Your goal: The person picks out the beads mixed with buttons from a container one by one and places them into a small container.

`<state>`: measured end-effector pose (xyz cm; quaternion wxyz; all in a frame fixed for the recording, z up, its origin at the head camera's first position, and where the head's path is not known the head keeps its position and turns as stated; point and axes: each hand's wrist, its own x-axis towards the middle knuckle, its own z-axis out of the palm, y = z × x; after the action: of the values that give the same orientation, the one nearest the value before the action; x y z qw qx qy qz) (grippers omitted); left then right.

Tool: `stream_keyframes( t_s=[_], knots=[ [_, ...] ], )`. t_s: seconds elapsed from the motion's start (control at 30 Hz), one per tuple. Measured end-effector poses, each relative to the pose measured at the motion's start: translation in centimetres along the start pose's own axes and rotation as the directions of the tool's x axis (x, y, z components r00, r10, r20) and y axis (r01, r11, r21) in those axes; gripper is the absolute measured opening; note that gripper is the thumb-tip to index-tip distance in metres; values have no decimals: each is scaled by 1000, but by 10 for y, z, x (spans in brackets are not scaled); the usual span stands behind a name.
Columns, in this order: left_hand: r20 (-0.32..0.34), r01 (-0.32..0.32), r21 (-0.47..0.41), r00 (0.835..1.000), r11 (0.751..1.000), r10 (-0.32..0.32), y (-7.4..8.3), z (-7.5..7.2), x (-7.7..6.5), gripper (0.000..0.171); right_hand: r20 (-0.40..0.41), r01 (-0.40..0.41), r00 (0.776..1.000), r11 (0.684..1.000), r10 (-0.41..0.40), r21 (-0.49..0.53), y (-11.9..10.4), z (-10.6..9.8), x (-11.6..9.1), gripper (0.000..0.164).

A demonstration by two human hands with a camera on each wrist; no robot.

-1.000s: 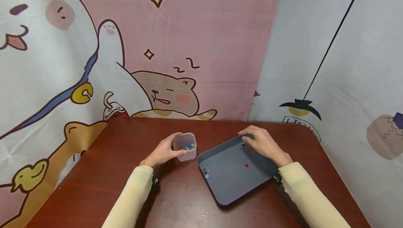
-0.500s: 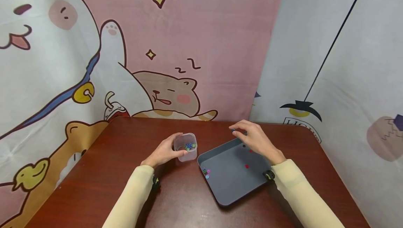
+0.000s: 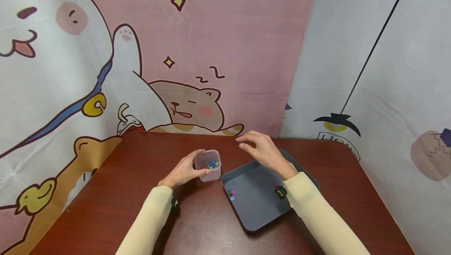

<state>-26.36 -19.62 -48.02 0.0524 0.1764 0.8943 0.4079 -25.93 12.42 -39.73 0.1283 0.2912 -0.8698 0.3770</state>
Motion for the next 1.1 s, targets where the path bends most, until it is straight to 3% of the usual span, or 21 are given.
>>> stream_keyframes(
  t_s=[0.47, 0.83, 1.1],
  knots=[
    [-11, 13, -1, 1000, 1000, -13, 0, 0, 1, 88, 86, -7, 996, 1000, 6, 9, -9, 36, 15, 22],
    [-4, -17, 0, 1000, 1000, 17, -2, 0, 1, 89, 140, 26, 990, 999, -29, 22, -11, 61, 21, 19],
    [-1, -27, -15, 1000, 1000, 27, -1, -1, 2, 88, 188, -9, 982, 1000, 10, -5, -5, 77, 23, 19]
  ],
)
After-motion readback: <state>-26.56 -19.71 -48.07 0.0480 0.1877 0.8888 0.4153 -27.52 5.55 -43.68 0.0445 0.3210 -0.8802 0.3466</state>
